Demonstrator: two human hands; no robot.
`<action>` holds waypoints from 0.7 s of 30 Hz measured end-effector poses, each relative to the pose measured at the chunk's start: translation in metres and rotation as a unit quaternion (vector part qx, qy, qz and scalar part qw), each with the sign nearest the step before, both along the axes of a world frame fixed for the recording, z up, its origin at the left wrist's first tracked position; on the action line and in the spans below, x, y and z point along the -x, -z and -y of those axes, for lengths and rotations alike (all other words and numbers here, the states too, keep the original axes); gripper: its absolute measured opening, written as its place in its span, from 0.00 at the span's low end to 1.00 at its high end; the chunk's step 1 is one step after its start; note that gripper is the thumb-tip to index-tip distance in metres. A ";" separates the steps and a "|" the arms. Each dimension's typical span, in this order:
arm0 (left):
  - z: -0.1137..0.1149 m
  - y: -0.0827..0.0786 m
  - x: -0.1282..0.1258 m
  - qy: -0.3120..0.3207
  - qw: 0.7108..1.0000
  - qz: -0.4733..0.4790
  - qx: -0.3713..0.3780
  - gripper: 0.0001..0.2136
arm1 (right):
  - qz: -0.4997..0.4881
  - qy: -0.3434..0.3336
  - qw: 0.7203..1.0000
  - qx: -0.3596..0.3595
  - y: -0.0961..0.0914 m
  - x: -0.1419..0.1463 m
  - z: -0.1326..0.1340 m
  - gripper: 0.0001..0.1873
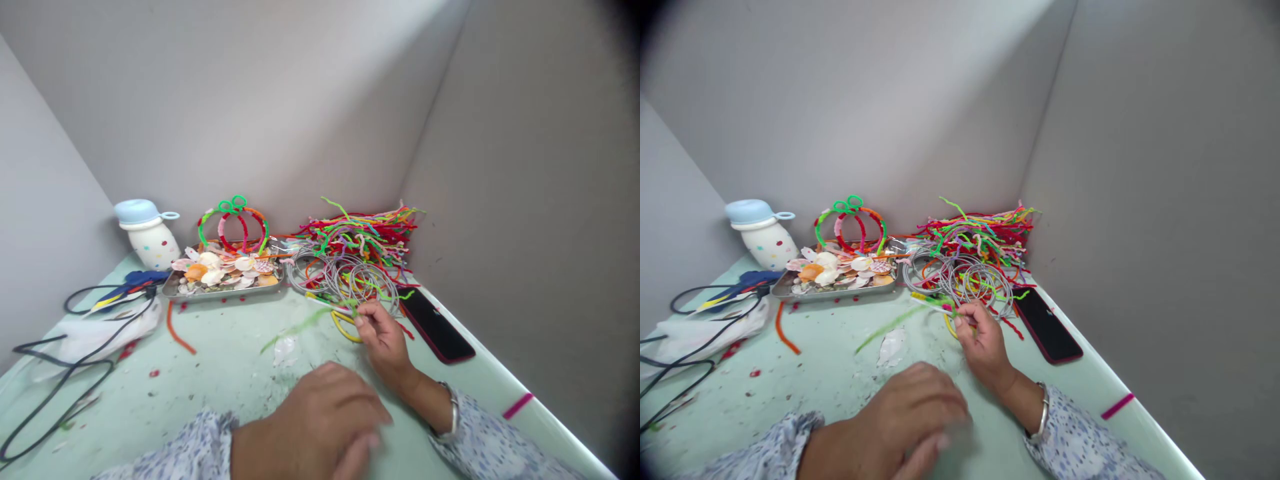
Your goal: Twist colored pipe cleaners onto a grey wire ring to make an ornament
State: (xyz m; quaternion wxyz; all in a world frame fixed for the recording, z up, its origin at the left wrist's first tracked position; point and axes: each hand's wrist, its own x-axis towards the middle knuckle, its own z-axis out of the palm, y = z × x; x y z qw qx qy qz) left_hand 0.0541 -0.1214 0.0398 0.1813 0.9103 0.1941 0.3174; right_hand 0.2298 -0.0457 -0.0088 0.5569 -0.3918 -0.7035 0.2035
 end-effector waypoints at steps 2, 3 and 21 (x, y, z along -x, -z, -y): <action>-0.010 0.005 0.004 -0.121 0.992 0.035 0.001 0.15 | 0.020 -0.014 1.000 -0.014 -0.001 0.000 0.002 0.02; -0.015 0.008 0.006 -0.165 0.985 0.048 -0.010 0.17 | 0.033 -0.021 0.999 -0.024 -0.001 0.000 0.003 0.02; -0.044 0.029 0.010 -0.266 0.945 0.121 0.144 0.08 | 0.194 -0.116 0.966 -0.127 0.003 0.004 0.001 0.04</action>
